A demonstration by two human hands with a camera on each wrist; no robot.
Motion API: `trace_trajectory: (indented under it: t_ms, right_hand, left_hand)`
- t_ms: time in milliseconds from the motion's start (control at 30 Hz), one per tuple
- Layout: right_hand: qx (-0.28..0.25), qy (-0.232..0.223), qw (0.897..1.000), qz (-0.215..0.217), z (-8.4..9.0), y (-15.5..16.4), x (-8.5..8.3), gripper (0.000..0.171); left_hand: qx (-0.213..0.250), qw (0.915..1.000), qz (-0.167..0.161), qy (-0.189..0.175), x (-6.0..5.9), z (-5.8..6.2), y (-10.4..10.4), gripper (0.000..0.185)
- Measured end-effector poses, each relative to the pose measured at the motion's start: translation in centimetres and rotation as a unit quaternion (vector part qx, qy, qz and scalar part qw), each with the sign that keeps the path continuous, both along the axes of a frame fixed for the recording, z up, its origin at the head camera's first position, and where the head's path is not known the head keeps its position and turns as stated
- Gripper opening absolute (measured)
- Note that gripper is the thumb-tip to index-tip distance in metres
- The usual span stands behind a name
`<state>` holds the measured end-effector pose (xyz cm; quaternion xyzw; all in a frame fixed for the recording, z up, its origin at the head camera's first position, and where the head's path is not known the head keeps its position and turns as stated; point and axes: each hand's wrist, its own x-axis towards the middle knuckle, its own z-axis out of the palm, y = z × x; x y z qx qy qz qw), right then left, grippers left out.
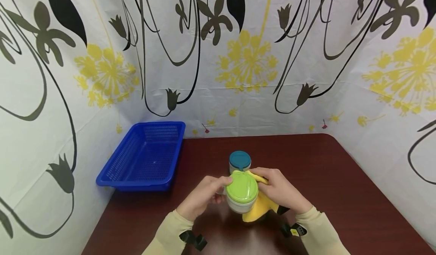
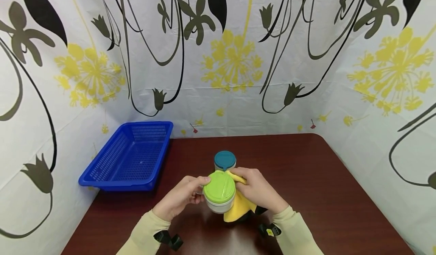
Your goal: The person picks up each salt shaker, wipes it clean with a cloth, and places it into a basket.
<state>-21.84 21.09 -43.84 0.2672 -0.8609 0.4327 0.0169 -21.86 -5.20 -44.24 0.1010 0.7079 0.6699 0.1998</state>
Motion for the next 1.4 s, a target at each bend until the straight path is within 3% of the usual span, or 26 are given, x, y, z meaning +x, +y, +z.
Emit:
trace_trajectory:
  t_ms: [233,433,600,1000,1400]
  right_hand:
    - [-0.011,-0.004,1.0,0.014,0.7,0.5,0.0,0.041]
    - [-0.06,-0.031,0.997,0.041,2.3,0.9,0.1,0.031]
    - [-0.058,-0.042,0.996,0.052,2.9,0.8,-0.1,0.029]
    - [-0.038,-0.066,0.991,0.112,2.5,0.5,-1.0,0.034]
    - [-0.03,-0.113,0.981,0.152,0.6,-0.2,-1.7,0.03]
  left_hand:
    - [-0.016,0.9998,-0.01,-0.011,-0.1,-0.4,0.2,0.046]
    - [-0.012,0.9993,-0.033,-0.01,0.2,-0.9,0.5,0.045]
    - [-0.004,0.9994,-0.034,0.002,0.4,-1.2,0.6,0.044]
    - [-0.001,0.9995,-0.032,0.002,0.5,-1.1,0.6,0.043]
    - [0.001,0.9996,-0.027,-0.007,0.8,0.1,0.1,0.036]
